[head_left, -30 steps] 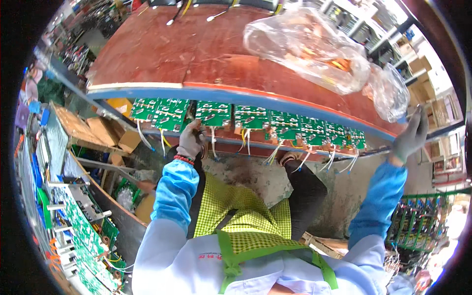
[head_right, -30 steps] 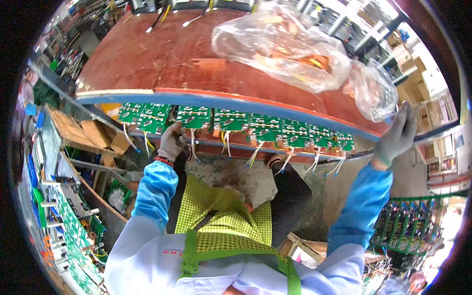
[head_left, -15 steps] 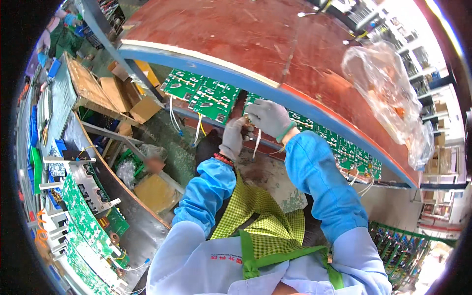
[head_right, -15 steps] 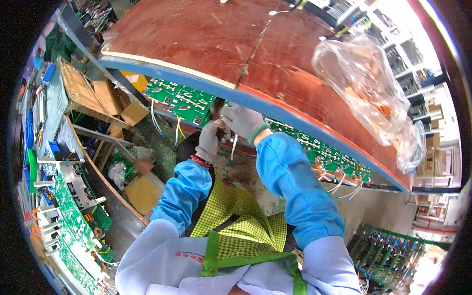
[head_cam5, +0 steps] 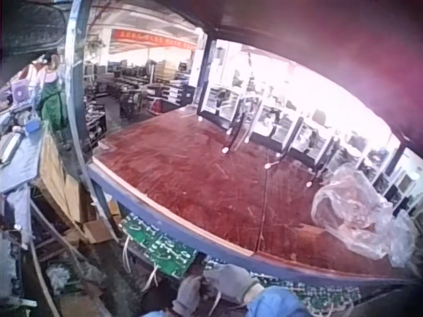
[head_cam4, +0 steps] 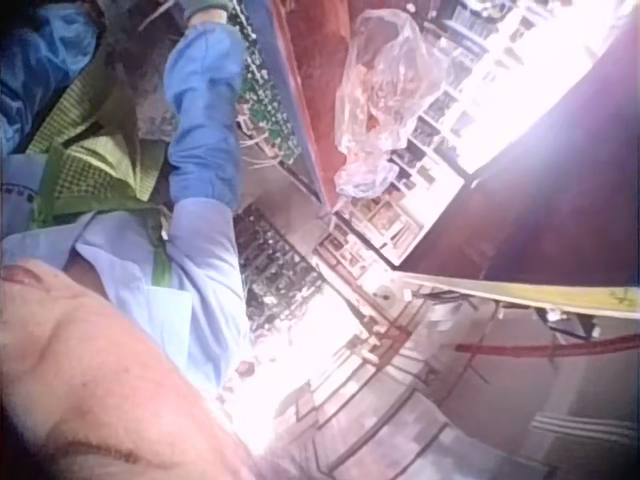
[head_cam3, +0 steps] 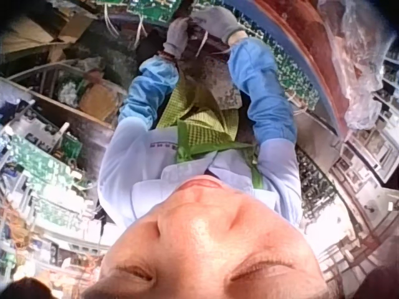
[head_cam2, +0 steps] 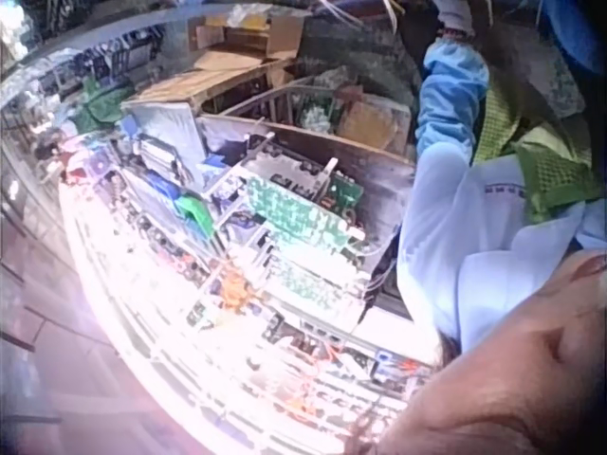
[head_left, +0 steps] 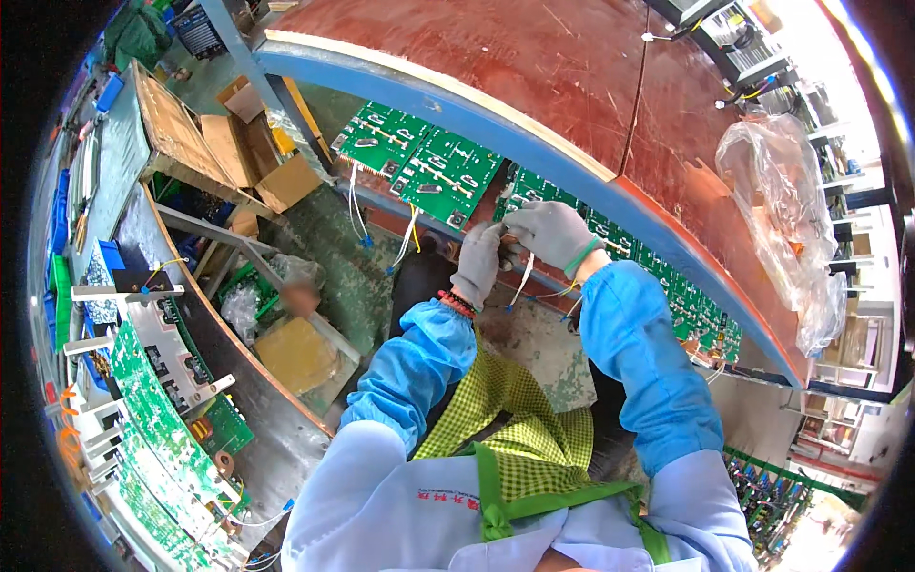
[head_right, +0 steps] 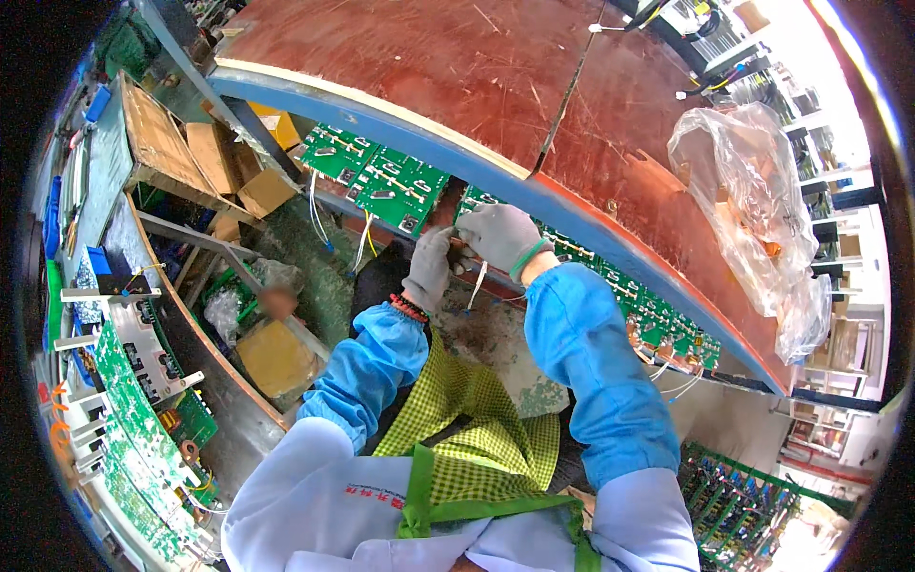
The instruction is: The person inserts small components into green circuit boards and secures them with white zip ties. They repeatedly reach into a plastic bag to retrieve components, place them on the boards, and tighten the ties to hold them in place.
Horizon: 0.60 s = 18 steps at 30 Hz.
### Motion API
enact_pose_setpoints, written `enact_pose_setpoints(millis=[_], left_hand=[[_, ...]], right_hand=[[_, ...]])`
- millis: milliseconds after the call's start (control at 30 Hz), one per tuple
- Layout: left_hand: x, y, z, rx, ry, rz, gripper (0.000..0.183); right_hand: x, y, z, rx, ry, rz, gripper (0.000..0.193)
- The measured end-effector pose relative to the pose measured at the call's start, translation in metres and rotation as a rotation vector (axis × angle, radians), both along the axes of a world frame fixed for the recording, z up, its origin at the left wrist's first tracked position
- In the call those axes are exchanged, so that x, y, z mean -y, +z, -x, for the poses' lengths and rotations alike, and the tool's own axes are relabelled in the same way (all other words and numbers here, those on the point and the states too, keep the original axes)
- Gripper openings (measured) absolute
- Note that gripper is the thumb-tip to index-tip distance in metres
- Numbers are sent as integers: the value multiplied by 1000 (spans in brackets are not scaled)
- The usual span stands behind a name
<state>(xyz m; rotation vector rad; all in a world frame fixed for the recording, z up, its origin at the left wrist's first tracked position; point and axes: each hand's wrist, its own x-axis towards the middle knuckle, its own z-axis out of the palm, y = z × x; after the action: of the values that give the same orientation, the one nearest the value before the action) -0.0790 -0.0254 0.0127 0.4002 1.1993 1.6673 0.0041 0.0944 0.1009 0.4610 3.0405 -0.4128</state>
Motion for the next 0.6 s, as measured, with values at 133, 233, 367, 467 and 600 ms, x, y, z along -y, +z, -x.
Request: enact_pose_setpoints(millis=[133,233,367,467,600], left_hand=[[1,-2,1,-122,-15,21,32],[2,-8,2,18,-60,17,32],[0,-11,0,-144,-30,-55,33],[-2,-5,-4,248,1,-97,34],[1,-7,-1,82,-50,-2,33]], right_hand=[[-6,-4,3,-68,-84,201,14],[0,-2,4,-74,-123,185,12],[8,1,3,-50,-188,129,10],[9,4,9,11,-196,90,13],[8,14,11,55,-197,67,12]])
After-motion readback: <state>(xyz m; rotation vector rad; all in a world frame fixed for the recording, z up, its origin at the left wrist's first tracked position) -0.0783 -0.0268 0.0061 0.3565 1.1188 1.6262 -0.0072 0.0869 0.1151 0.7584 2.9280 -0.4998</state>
